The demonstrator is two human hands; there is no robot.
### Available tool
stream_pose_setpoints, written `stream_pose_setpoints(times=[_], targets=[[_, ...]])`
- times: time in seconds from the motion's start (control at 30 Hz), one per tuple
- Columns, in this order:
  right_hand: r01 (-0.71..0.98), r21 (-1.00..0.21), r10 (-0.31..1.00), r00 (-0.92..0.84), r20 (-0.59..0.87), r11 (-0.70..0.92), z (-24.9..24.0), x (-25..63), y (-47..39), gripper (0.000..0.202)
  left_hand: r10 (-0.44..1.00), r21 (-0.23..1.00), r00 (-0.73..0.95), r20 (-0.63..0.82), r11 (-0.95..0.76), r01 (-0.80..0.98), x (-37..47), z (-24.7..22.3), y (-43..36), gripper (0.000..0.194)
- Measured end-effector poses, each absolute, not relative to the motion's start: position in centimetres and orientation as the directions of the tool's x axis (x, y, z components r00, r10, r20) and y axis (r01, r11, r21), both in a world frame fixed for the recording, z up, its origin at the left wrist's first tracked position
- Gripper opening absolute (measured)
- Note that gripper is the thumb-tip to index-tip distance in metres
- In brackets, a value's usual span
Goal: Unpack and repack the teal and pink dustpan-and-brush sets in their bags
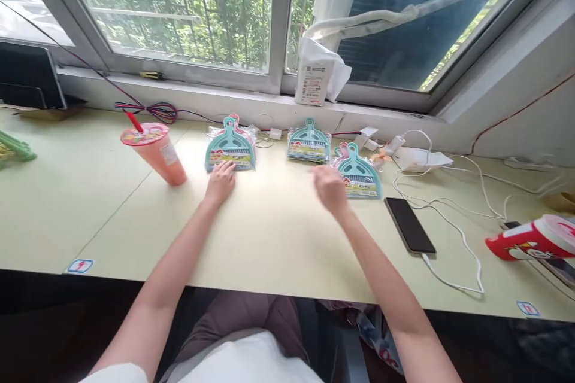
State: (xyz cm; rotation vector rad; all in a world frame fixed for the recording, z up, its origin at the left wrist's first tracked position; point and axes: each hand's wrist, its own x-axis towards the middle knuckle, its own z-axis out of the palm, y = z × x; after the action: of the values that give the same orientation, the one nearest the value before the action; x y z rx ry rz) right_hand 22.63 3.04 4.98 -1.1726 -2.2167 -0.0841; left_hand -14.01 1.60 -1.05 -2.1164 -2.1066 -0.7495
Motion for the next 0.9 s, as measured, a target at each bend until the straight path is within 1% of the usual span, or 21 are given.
stream_pose_setpoints(times=[0.03, 0.07, 0.1, 0.13, 0.2, 0.23, 0.33, 0.47, 0.57, 0.7, 0.77, 0.83, 0.9], targets=[[0.671, -0.202, 0.672, -0.575, 0.466, 0.714, 4.3, 18.5, 1.9, 0.039, 0.931, 0.287, -0.052, 0.361, -0.058, 0.956, -14.0, -1.0, 1.5, 0.049], [0.590, -0.195, 0.614, -0.687, 0.388, 0.784, 3.5, 14.5, 1.0, 0.041, 0.935, 0.284, -0.052, 0.352, -0.054, 0.957, -14.0, -1.0, 1.4, 0.050], [0.538, -0.198, 0.573, -0.752, 0.327, 0.819, 2.7, 10.7, 0.5, 0.041, 0.936, 0.280, -0.052, 0.349, -0.051, 0.959, -14.0, -0.9, 1.3, 0.050], [0.526, -0.207, 0.565, -0.776, 0.281, 0.825, 1.9, 7.3, 0.4, 0.040, 0.935, 0.274, -0.056, 0.351, -0.045, 0.961, -14.0, -0.8, 1.1, 0.050], [0.569, -0.218, 0.609, -0.761, 0.226, 0.793, 0.8, 1.8, 1.2, 0.034, 0.928, 0.265, -0.083, 0.364, -0.018, 0.964, -13.9, -0.4, 0.9, 0.049], [0.588, -0.226, 0.629, -0.744, 0.225, 0.776, 0.4, -0.2, 1.9, 0.034, 0.925, 0.264, -0.101, 0.366, 0.001, 0.965, -13.9, -0.3, 0.8, 0.048], [0.620, -0.248, 0.667, -0.688, 0.285, 0.745, -0.2, -3.5, 4.3, 0.035, 0.931, 0.274, -0.137, 0.339, 0.042, 0.961, -14.0, 0.0, 0.7, 0.047], [0.707, -0.251, 0.742, -0.568, 0.356, 0.662, -0.5, -3.1, 6.3, 0.033, 0.936, 0.254, -0.130, 0.327, 0.045, 0.966, -14.0, 0.1, 1.0, 0.052], [0.782, -0.232, 0.799, -0.486, 0.354, 0.579, -0.4, -1.7, 7.0, 0.039, 0.935, 0.245, -0.120, 0.332, 0.038, 0.969, -14.1, 0.0, 1.3, 0.054], [0.837, -0.125, 0.816, -0.470, 0.335, 0.533, -0.6, -1.8, 7.3, 0.041, 0.929, 0.266, -0.141, 0.342, 0.048, 0.963, -14.4, -0.1, 1.9, 0.053], [0.853, -0.056, 0.808, -0.467, 0.359, 0.518, -0.8, -3.1, 7.2, 0.039, 0.930, 0.264, -0.144, 0.338, 0.054, 0.963, -14.4, -0.2, 2.1, 0.053], [0.816, 0.018, 0.744, -0.535, 0.401, 0.577, -1.0, -4.6, 7.2, 0.038, 0.933, 0.252, -0.134, 0.334, 0.049, 0.966, -14.5, -0.2, 2.1, 0.052], [0.762, 0.052, 0.678, -0.603, 0.420, 0.646, -1.1, -5.7, 7.1, 0.038, 0.936, 0.247, -0.131, 0.327, 0.049, 0.968, -14.5, -0.2, 2.2, 0.053]])
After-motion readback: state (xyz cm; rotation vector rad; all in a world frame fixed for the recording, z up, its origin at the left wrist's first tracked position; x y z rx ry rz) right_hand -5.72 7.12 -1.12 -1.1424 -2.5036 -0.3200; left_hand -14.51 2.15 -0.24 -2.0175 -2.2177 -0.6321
